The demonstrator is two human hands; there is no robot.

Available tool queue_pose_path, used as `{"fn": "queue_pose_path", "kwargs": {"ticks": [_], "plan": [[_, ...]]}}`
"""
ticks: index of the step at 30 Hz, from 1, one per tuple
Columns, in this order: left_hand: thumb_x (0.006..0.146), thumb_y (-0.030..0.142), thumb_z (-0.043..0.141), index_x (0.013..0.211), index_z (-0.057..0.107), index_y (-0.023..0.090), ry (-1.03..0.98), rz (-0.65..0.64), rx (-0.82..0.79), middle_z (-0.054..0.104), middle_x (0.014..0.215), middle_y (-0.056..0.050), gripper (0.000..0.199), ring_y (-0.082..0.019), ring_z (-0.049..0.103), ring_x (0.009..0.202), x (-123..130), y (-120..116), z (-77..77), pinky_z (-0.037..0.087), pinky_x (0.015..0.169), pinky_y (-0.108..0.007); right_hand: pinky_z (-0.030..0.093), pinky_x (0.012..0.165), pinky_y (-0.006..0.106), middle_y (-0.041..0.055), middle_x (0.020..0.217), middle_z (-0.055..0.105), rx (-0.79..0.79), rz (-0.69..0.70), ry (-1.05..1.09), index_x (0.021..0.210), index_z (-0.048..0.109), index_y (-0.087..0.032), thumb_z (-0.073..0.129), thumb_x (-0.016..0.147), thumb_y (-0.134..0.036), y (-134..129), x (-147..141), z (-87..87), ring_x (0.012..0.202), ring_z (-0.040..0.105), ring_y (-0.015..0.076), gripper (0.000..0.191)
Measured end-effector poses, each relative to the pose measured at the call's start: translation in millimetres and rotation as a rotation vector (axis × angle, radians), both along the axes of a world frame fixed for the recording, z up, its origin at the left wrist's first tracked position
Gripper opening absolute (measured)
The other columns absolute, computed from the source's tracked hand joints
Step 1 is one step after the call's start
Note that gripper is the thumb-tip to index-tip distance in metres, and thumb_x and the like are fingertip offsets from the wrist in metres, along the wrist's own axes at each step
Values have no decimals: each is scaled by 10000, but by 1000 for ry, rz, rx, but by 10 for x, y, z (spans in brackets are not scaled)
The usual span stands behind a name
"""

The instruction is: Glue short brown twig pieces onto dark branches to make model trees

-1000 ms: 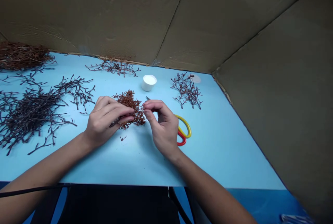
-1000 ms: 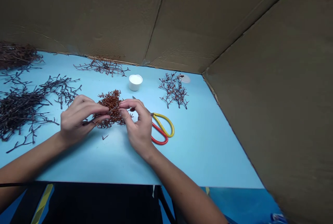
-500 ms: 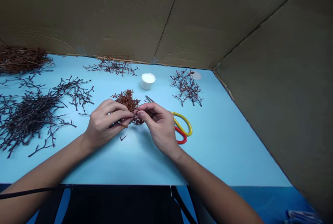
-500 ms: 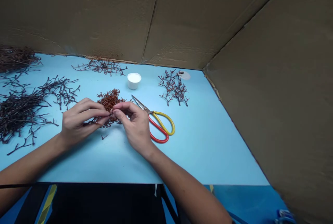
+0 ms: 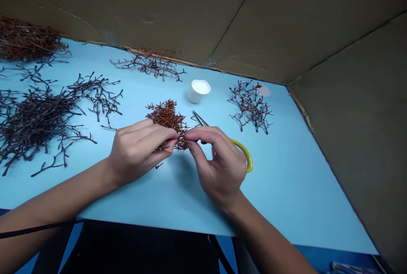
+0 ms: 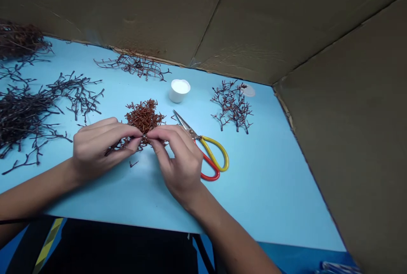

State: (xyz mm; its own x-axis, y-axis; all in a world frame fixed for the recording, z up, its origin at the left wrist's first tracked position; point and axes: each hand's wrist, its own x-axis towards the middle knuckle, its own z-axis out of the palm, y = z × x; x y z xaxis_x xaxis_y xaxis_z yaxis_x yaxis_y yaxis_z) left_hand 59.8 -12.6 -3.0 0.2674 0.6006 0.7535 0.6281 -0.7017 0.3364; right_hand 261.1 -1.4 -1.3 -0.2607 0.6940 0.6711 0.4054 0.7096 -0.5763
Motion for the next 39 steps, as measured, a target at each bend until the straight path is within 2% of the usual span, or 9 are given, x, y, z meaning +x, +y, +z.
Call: {"fn": "queue_pose_path", "kwargs": {"ticks": [6, 11, 21, 32, 39], "plan": [[1004, 147, 699, 940, 729, 172, 0, -8, 58, 785, 771, -16, 75, -128, 577, 613, -11, 43, -50, 494, 619, -273, 636, 798, 361, 33, 993, 794, 6, 24, -45, 1060, 723, -246, 706, 994, -45, 20, -4, -39, 901, 754, 197, 212], [1003, 145, 699, 937, 725, 170, 8, -1, 37, 780, 762, -13, 76, -130, 578, 618, -9, 40, -64, 489, 619, -271, 633, 803, 328, 31, 989, 781, -9, 25, -49, 1054, 714, -230, 708, 985, -28, 24, -4, -53, 904, 749, 179, 214], [986, 127, 716, 940, 745, 145, -26, -19, 39, 775, 774, -19, 58, -145, 578, 643, -11, 45, -108, 492, 638, -285, 640, 811, 361, 32, 978, 790, 4, 21, -77, 1046, 712, -242, 714, 991, -45, 37, 3, -61, 896, 755, 196, 204], [993, 128, 699, 924, 742, 150, -41, -28, -1, 758, 753, -1, 84, -141, 564, 636, -14, 45, -124, 487, 629, -281, 636, 817, 319, 31, 979, 787, -12, 37, -76, 1039, 711, -226, 708, 982, -30, 47, 7, -49, 889, 755, 173, 204], [1002, 134, 694, 934, 739, 149, -28, -30, -1, 744, 741, 5, 82, -145, 562, 641, -27, 46, -116, 488, 638, -285, 646, 812, 330, 37, 974, 802, 12, 13, -99, 1024, 722, -226, 731, 971, -35, 46, 14, -51, 882, 773, 186, 198]]}}
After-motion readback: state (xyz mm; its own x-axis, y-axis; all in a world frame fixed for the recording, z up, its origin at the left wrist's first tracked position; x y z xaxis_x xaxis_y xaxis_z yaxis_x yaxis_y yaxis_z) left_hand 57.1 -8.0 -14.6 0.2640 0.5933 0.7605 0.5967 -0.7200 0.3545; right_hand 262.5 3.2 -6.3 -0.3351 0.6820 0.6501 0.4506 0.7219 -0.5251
